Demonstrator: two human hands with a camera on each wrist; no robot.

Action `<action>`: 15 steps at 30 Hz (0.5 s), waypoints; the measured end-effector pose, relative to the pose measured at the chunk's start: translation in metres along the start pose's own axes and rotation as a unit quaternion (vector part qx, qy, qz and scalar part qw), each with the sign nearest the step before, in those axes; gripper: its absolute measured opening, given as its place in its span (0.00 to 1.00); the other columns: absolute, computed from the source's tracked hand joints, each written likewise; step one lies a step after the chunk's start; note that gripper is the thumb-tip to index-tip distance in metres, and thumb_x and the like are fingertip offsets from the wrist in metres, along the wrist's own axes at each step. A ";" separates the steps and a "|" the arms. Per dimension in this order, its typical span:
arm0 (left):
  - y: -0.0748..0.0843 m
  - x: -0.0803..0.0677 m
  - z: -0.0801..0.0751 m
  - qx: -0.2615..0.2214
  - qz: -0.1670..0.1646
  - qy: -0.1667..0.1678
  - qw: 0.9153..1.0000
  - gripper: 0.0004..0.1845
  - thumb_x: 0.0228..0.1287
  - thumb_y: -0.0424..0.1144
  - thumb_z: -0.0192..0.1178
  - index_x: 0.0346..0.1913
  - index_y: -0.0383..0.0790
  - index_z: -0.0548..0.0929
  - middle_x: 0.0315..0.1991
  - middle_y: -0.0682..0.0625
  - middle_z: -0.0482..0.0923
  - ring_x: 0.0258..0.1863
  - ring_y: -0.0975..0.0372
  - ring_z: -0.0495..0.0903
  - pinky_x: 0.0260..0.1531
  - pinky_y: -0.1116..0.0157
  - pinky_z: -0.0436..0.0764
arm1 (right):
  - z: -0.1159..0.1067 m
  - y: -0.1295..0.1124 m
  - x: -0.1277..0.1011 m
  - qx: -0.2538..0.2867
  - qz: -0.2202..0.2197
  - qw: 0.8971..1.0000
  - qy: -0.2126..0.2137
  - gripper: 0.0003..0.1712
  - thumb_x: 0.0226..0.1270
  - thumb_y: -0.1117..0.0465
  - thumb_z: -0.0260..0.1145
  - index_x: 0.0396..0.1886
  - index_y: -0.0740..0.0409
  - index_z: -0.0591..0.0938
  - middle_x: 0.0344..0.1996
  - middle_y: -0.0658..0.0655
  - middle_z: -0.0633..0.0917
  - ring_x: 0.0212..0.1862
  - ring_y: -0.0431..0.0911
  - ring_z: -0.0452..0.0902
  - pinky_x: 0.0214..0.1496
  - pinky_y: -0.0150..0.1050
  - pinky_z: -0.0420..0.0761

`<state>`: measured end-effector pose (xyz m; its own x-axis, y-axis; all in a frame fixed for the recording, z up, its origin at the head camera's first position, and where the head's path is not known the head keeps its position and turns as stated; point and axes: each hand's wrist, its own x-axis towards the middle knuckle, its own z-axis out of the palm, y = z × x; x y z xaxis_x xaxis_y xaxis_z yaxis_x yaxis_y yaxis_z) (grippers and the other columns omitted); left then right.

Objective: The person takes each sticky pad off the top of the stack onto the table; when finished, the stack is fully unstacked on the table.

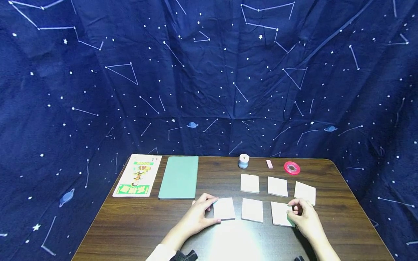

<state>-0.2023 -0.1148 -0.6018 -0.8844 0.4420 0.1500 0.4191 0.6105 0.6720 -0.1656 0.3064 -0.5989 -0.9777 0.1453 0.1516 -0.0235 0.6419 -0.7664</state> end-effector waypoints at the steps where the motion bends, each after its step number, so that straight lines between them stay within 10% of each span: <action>1: 0.000 0.000 0.000 0.000 0.000 0.000 1.000 0.41 0.59 0.51 0.83 0.74 0.43 0.81 0.63 0.57 0.78 0.45 0.71 0.72 0.48 0.64 0.64 | 0.000 0.001 0.000 0.000 0.001 1.000 0.001 0.13 0.60 0.72 0.75 0.44 0.61 0.85 0.35 0.53 0.77 0.36 0.35 0.70 0.39 0.30 0.71; 15: 0.001 0.001 0.002 -0.019 0.013 0.005 1.000 0.43 0.59 0.51 0.82 0.76 0.43 0.78 0.72 0.53 0.75 0.45 0.66 0.75 0.51 0.62 0.63 | 0.003 -0.001 0.002 0.062 0.075 0.993 0.061 0.07 0.75 0.68 0.65 0.49 0.63 0.84 0.32 0.50 0.80 0.27 0.36 0.72 0.25 0.33 0.76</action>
